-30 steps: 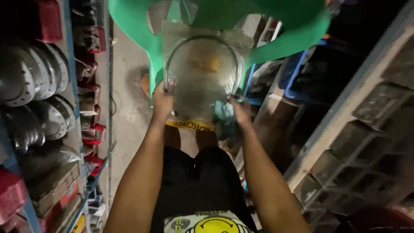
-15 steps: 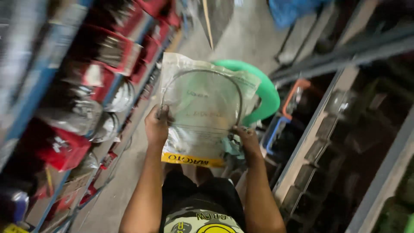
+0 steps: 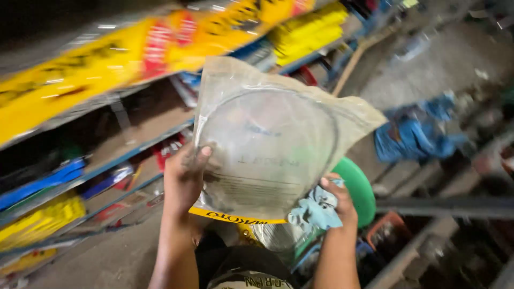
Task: The person cleans and wipes dust off a packaged motorcycle cable using a blue cloth.
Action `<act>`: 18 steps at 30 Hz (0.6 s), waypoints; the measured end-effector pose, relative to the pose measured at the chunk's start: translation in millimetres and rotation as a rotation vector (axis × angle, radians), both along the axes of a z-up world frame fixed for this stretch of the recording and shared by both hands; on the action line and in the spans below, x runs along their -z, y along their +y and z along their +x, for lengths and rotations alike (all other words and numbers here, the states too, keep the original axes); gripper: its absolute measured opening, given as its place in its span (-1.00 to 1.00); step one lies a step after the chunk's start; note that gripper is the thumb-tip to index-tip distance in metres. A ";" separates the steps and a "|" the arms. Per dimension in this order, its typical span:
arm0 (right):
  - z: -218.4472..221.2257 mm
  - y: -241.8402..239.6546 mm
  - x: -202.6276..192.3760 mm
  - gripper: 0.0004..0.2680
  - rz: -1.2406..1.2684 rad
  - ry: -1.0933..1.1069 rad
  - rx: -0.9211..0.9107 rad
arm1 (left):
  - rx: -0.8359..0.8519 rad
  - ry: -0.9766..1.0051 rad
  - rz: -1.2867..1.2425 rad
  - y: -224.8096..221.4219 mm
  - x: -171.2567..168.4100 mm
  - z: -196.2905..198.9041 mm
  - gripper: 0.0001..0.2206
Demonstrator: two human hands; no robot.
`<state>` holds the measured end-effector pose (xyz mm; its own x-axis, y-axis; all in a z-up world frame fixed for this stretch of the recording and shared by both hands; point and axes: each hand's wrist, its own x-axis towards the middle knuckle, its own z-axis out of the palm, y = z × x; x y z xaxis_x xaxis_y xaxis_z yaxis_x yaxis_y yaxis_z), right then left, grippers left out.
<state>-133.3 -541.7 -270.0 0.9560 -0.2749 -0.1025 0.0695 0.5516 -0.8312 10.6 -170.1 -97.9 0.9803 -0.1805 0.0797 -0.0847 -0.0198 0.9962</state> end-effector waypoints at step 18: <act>163.5 295.5 -268.6 -0.43 0.193 -0.846 0.299 | -0.306 -0.252 0.005 212.3 -33.3 13.1 -0.85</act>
<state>30.3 -246.2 -1.4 0.6247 -0.5738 0.5296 0.7753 0.5366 -0.3332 23.7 42.3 -64.7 0.9388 0.1158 0.3244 -0.3158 -0.0867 0.9448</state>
